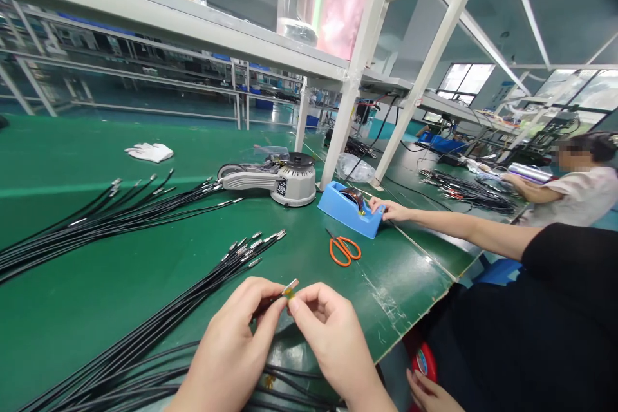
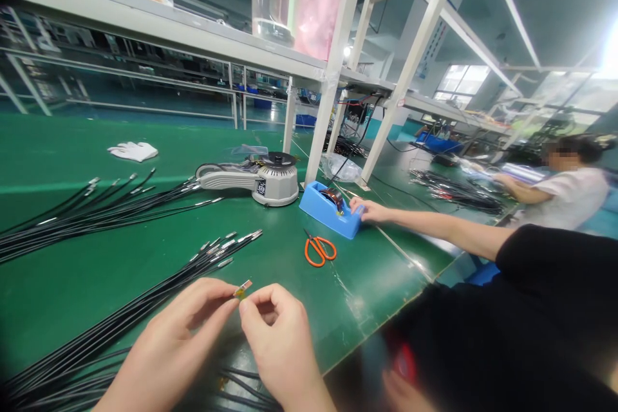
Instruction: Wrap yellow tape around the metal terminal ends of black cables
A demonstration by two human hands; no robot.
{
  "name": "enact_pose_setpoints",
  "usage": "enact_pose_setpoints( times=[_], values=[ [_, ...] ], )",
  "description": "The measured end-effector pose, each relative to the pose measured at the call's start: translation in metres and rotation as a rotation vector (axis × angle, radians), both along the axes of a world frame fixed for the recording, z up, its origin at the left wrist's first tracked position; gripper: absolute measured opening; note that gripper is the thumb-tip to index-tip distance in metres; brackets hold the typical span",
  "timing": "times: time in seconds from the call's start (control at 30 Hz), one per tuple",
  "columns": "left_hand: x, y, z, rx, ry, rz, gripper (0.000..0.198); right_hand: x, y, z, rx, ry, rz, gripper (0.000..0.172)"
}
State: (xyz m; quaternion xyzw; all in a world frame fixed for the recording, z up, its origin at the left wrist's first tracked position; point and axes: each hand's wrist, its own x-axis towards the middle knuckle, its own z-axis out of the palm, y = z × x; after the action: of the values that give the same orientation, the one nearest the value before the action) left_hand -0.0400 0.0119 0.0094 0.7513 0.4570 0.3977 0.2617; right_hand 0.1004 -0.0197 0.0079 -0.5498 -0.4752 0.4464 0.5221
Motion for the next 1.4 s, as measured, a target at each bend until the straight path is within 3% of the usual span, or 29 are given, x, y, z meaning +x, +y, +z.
enact_pose_setpoints(
  times=[0.8, 1.1, 1.4],
  values=[
    [0.001, -0.006, 0.017, -0.429, -0.08, 0.03, 0.034, -0.005, -0.003, 0.009, 0.106, -0.208, -0.059, 0.014],
    [-0.003, 0.001, 0.013, -0.65, -0.338, -0.134, 0.034, -0.005, -0.002, 0.01, 0.134, -0.214, -0.03, 0.014],
    [-0.007, 0.005, 0.005, -0.711, -0.478, -0.222, 0.035, -0.006, -0.003, 0.011, 0.147, -0.22, -0.015, 0.016]
  ],
)
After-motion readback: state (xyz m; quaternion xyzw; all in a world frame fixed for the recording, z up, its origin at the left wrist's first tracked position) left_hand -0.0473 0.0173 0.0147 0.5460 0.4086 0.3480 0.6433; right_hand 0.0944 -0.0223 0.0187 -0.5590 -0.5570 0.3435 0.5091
